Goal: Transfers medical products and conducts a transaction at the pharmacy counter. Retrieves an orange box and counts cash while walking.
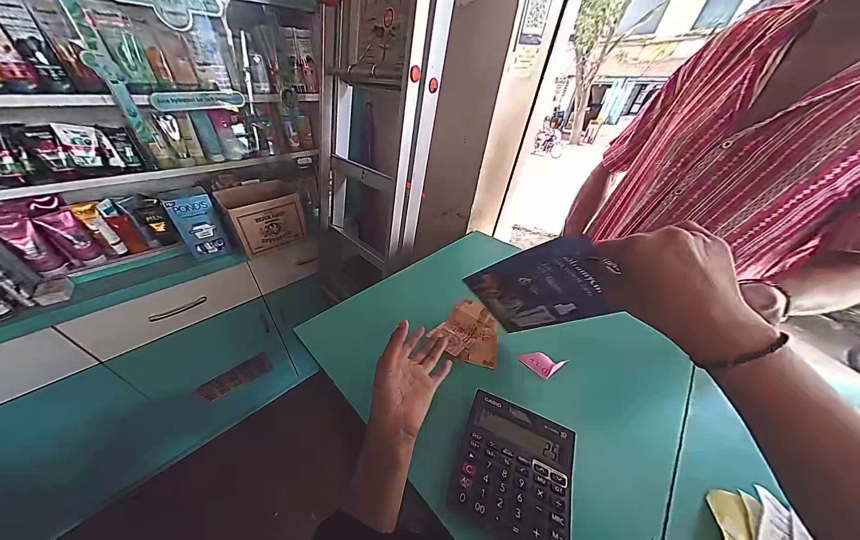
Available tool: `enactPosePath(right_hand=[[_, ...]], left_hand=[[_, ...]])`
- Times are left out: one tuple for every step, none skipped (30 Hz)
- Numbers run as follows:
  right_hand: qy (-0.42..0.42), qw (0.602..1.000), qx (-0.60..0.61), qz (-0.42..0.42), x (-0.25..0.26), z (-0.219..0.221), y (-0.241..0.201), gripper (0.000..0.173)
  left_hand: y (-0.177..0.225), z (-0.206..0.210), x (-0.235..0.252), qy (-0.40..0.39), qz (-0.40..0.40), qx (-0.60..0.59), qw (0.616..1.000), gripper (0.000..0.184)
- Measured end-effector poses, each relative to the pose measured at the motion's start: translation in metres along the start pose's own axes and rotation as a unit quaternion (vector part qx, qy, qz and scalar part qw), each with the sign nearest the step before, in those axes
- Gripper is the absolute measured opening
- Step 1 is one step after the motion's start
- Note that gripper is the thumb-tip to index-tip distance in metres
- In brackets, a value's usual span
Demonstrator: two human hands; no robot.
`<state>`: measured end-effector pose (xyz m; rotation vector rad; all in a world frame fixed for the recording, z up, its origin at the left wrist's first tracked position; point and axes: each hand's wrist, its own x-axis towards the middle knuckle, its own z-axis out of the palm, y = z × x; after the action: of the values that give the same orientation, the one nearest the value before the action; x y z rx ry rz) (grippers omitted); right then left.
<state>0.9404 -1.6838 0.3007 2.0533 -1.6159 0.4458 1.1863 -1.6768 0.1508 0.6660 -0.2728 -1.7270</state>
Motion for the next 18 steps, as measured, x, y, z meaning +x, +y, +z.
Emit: enactPosePath(right_hand=[[-0.005,0.999,-0.029,0.021,-0.002,0.006,0.008,0.017],[-0.007,0.998,-0.052,0.034,-0.004,0.013,0.015,0.018],[-0.006,0.996,-0.074,0.042,-0.008,0.021,0.022,0.018],[-0.006,0.994,-0.099,0.044,-0.012,0.029,0.027,0.018],[-0.012,0.992,-0.115,0.047,-0.015,0.036,0.033,0.017],[-0.023,0.99,-0.126,0.05,-0.019,0.042,0.038,0.015],[-0.039,0.989,-0.136,0.05,-0.024,0.048,0.042,0.015],[-0.059,0.987,-0.142,0.049,-0.029,0.053,0.043,0.015],[-0.088,0.984,-0.147,0.05,-0.037,0.059,0.042,0.016],[-0.126,0.981,-0.141,0.051,-0.045,0.064,0.041,0.018],[-0.166,0.976,-0.129,0.05,-0.052,0.065,0.038,0.019],[-0.192,0.974,-0.111,0.045,-0.057,0.064,0.034,0.021],[-0.205,0.973,-0.099,0.038,-0.061,0.062,0.028,0.021],[-0.192,0.978,-0.085,0.018,-0.067,0.061,0.023,0.016],[-0.17,0.983,-0.061,-0.009,-0.072,0.062,0.019,0.008],[-0.153,0.987,-0.026,-0.043,-0.076,0.066,0.015,0.003],[-0.151,0.986,0.004,-0.076,-0.079,0.073,0.011,0.009],[-0.168,0.981,0.025,-0.097,-0.082,0.083,0.006,0.017]], left_hand=[[0.0,-0.003,-0.001,0.001,0.029,0.009,1.0,0.054],[0.0,-0.007,-0.002,-0.003,0.054,0.021,0.998,0.049],[-0.001,-0.011,-0.002,-0.01,0.077,0.039,0.996,0.045],[-0.003,-0.015,0.0,-0.018,0.103,0.063,0.993,0.042],[-0.005,-0.02,0.002,-0.029,0.129,0.101,0.986,0.041],[-0.008,-0.026,0.004,-0.042,0.157,0.151,0.975,0.041],[-0.011,-0.032,0.007,-0.052,0.184,0.204,0.96,0.042],[-0.013,-0.038,0.01,-0.061,0.21,0.248,0.944,0.044],[-0.016,-0.043,0.012,-0.069,0.232,0.283,0.928,0.047],[-0.018,-0.048,0.013,-0.074,0.249,0.313,0.914,0.049],[-0.02,-0.053,0.013,-0.077,0.259,0.338,0.902,0.05],[-0.021,-0.056,0.012,-0.08,0.263,0.358,0.892,0.051],[-0.022,-0.057,0.012,-0.084,0.265,0.374,0.885,0.05],[-0.023,-0.059,0.011,-0.088,0.268,0.389,0.877,0.05],[-0.025,-0.061,0.01,-0.094,0.272,0.405,0.868,0.049],[-0.027,-0.062,0.009,-0.101,0.275,0.419,0.859,0.049],[-0.028,-0.062,0.009,-0.105,0.278,0.431,0.852,0.048],[-0.029,-0.063,0.009,-0.106,0.28,0.438,0.847,0.048]])
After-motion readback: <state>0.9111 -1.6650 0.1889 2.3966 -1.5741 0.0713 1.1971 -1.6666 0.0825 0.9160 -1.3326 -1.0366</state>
